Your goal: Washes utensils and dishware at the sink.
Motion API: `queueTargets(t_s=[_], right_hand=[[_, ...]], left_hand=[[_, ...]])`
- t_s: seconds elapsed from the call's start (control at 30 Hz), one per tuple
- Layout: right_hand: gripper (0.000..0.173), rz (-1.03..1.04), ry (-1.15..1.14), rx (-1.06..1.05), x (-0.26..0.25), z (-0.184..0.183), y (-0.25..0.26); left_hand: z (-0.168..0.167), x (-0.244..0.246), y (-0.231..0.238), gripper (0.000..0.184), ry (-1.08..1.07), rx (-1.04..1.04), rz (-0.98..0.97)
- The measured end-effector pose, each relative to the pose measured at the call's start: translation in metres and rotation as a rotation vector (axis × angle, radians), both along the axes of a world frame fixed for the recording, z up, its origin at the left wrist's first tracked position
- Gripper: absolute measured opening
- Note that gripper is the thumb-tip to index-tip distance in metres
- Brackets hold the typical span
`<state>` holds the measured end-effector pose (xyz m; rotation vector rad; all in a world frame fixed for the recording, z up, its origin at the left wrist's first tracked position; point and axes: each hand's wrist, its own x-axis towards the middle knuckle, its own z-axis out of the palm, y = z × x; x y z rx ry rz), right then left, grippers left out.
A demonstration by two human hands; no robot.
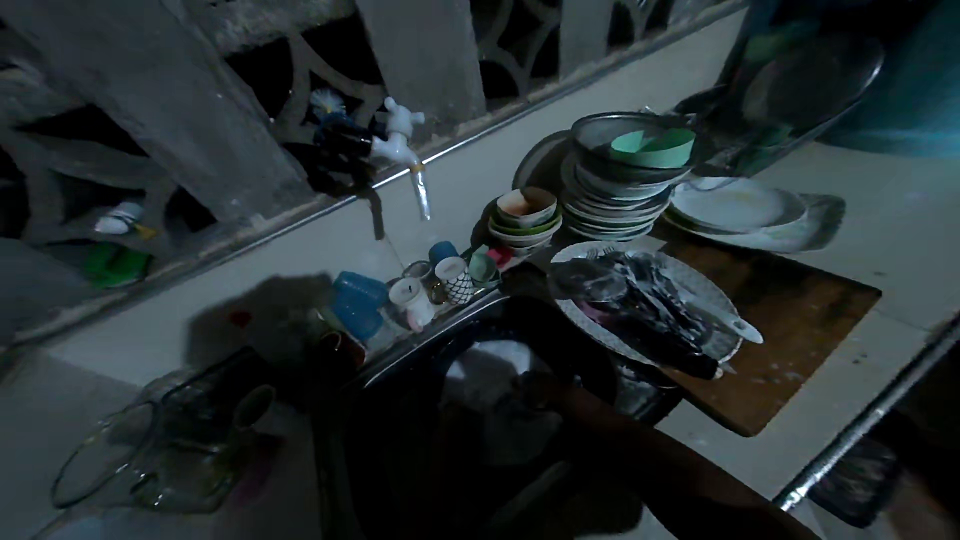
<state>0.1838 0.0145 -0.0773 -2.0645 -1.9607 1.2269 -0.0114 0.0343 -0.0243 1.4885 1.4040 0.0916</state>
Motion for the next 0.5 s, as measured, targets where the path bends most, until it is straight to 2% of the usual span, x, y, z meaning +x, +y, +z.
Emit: queueTargets(t_s=[0.07,0.13,0.2,0.27,0.3,0.37,0.43,0.5], right_hand=[[0.038,-0.167,-0.003,0.081,-0.007,0.031,-0.002],[0.038,-0.255,-0.092,0.155,-0.019,0.061,-0.007],[0.040,-0.251,-0.108,0.238,-0.030,0.082,-0.015],[0.038,-0.200,-0.057,0.280,-0.039,0.093,-0.026],[0.038,-0.185,-0.029,0.267,-0.043,0.094,-0.032],[0.039,-0.204,0.081,0.163,-0.042,0.088,-0.035],[0.042,-0.302,0.321,0.081,-0.038,0.070,-0.029],[0.040,-0.395,0.511,0.118,-0.038,0.062,-0.023]], left_hand=[[-0.037,0.012,0.026,0.047,-0.090,0.135,-0.037],[-0.045,0.033,0.038,0.036,-0.227,0.178,0.209],[-0.055,0.046,0.043,0.030,-0.532,0.166,0.501],[-0.053,0.050,0.050,0.033,-0.901,0.075,0.636],[-0.048,0.053,0.054,0.031,-0.976,0.086,0.672],[-0.030,0.063,0.061,0.034,-0.975,0.189,0.693],[-0.018,0.081,0.063,0.036,-0.925,0.348,0.722],[-0.012,0.095,0.057,0.048,-0.793,0.531,0.673]])
